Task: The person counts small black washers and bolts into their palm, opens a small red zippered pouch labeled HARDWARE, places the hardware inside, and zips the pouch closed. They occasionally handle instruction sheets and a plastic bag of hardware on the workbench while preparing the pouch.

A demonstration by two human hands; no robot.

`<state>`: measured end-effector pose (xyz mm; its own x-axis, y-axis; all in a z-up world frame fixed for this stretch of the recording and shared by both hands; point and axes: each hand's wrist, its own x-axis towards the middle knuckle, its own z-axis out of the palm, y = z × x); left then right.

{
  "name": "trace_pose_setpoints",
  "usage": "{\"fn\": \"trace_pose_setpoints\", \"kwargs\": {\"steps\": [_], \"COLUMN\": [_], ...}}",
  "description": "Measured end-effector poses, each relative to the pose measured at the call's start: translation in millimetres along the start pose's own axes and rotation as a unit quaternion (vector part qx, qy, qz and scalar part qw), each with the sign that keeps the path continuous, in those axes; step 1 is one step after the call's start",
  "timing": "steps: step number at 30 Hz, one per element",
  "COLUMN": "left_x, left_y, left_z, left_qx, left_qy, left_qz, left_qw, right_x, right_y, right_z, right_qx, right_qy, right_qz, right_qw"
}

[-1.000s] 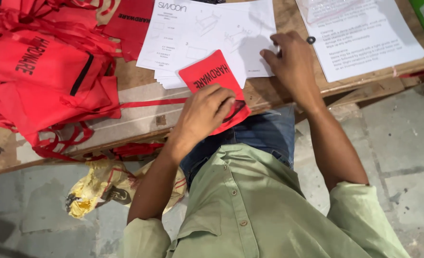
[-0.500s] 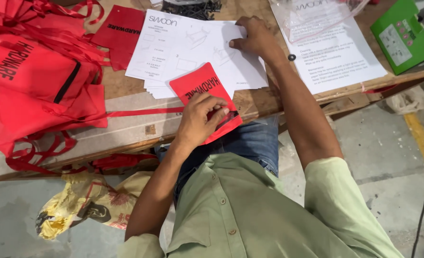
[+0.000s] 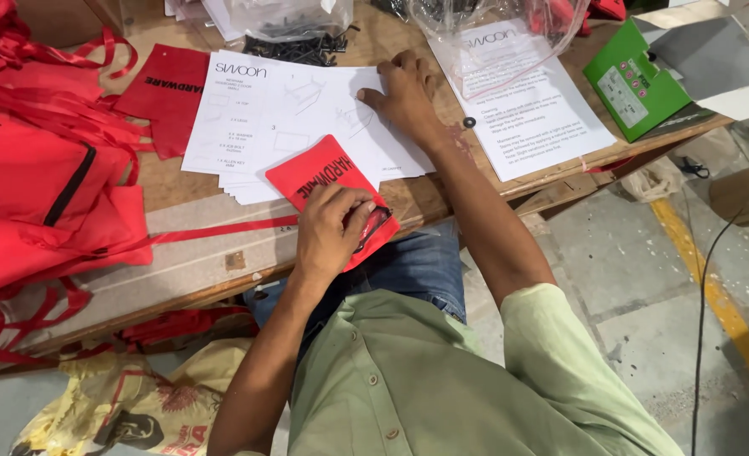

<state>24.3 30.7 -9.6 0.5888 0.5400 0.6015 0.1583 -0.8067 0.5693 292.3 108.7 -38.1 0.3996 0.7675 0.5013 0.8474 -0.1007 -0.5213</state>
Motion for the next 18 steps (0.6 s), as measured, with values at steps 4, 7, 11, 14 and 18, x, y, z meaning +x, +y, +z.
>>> {"fn": "trace_pose_setpoints", "kwargs": {"steps": [4, 7, 11, 14, 18], "left_x": [-1.9, -2.1, -3.0, -3.0, -3.3], "left_y": [2.8, 2.7, 3.7, 4.7, 1.8], "left_z": [-0.4, -0.1, -0.5, 0.7, 4.5], "left_qx": [0.003, 0.010, 0.016, 0.016, 0.024], "left_qy": [0.006, 0.019, 0.015, 0.012, 0.033], "left_qz": [-0.005, 0.012, 0.004, -0.002, -0.005], "left_qw": [1.000, 1.000, 1.000, 1.000, 0.999], "right_x": [-1.4, -3.2, -2.9, 0.6, 1.1], "right_y": [-2.2, -3.9, -0.1, 0.1, 30.3], "right_z": [-0.5, 1.1, 4.5, 1.5, 14.5], "right_qx": [-0.006, 0.000, -0.022, 0.168, 0.322], "right_qy": [-0.049, -0.037, 0.068, 0.034, -0.008], "right_qz": [0.037, 0.039, -0.081, -0.045, -0.044], "right_qw": [0.998, 0.999, 0.994, 0.984, 0.946]}}
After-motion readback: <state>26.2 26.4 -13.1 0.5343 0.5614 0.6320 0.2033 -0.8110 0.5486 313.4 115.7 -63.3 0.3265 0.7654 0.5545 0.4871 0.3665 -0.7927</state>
